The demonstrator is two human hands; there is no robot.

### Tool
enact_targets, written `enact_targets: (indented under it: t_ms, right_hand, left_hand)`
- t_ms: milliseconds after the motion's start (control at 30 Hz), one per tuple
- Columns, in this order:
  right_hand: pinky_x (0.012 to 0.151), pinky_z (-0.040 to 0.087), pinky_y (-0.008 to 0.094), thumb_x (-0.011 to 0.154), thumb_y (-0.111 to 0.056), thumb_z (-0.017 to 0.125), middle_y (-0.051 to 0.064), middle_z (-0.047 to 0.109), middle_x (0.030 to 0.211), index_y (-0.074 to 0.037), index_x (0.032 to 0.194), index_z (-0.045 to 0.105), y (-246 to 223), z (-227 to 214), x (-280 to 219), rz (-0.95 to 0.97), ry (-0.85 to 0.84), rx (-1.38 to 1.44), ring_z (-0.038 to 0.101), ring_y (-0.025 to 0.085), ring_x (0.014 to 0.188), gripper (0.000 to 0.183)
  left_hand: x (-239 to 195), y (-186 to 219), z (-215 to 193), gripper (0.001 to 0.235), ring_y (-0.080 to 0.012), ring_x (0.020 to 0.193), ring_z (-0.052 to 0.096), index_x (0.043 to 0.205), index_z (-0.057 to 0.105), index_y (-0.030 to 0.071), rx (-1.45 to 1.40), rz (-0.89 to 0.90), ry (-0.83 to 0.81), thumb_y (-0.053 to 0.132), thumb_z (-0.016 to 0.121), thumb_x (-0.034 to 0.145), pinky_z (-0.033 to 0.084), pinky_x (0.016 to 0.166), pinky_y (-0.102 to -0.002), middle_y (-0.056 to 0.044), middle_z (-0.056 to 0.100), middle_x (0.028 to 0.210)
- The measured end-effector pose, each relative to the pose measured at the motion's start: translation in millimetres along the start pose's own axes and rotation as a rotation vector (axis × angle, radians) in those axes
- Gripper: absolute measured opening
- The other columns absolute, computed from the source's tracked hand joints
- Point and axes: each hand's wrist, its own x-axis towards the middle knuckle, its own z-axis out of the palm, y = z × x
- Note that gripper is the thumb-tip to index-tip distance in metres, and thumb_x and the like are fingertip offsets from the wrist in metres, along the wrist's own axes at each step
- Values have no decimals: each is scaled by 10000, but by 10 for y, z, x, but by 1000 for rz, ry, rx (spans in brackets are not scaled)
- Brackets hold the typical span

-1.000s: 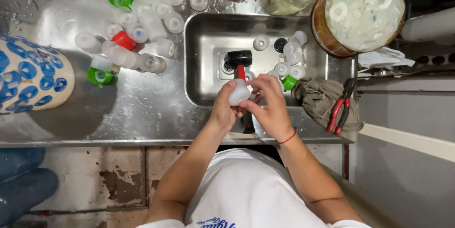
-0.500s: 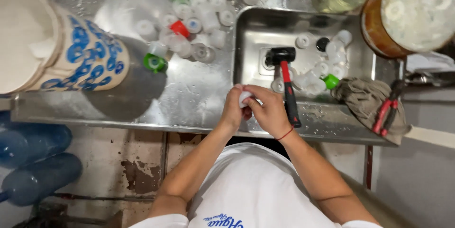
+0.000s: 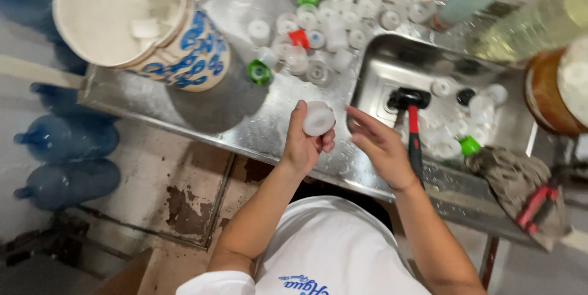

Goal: The person sorts through a pile of plastic bottle caps in a sink, picking them up one by one and placing them into a large bucket.

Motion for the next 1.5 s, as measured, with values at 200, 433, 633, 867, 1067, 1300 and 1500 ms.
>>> enact_targets:
  t_ms: [200,433,633,867,1067,1300,1500]
  right_hand:
    - [1048,505,320,908,-80,614,125,707,1252,-33,1222,681,243,-500,-528,190,100,-226,659,208,1180,324]
    - [964,547,328,901,-136,634,117,764,1179,-33,1148,732,622,-948,-1096,333,164,-181,705,206,1092,285]
    - [952,536,299,904,-153,638,76,788,1122,-51,1122,757,744,-1276,-1290,311,190,-158,719,168,1025,268]
    - [834,566,416,884,-123,705,105,813,980,-67,1096,782,624,-2072,-1590,165,347,-229,723,188,963,233]
    - [850,559,387,891,-140,703,83,807,968,-83,1108,783,581,-2857,-1771,126,501,-301,731,180,956,239]
    - [926,524,420,905,-132,697,120,790,997,-96,1072,788,478,-3796,-1517,148,645,-372,721,272,1001,193]
    - [870,525,460,1017,-117,665,168,736,944,-15,1147,724,527,-5240,-161,-86,764,-642,711,313,921,176]
  left_hand:
    - [-167,1092,-164,777,-291,1132,591,1283,451,77,517,831,202,670,654,823,514,1039,-391,-113,518,1257]
    - [-339,2200,-228,784,-310,1349,617,1513,258,277,1188,1352,703,690,653,976,587,997,-429,-154,530,1523]
    - [272,979,317,319,-207,1027,562,1162,498,94,998,1171,381,363,568,1005,498,916,-332,-65,536,1105]
    - [1613,-1676,1243,309,-337,926,712,1189,706,137,1387,321,-300,299,652,932,573,802,-437,-123,734,966]
    - [3180,-3442,1280,492,-441,963,712,1320,631,133,1951,109,-306,283,680,853,573,784,-588,-200,720,1046]
    - [3110,-3437,1416,204,-412,789,731,887,720,21,2095,286,-250,29,517,890,594,687,-521,-168,692,786]
    - [1940,-3025,1660,190,-502,947,627,1032,631,7,1621,315,-208,135,535,931,550,810,-575,-237,572,969]
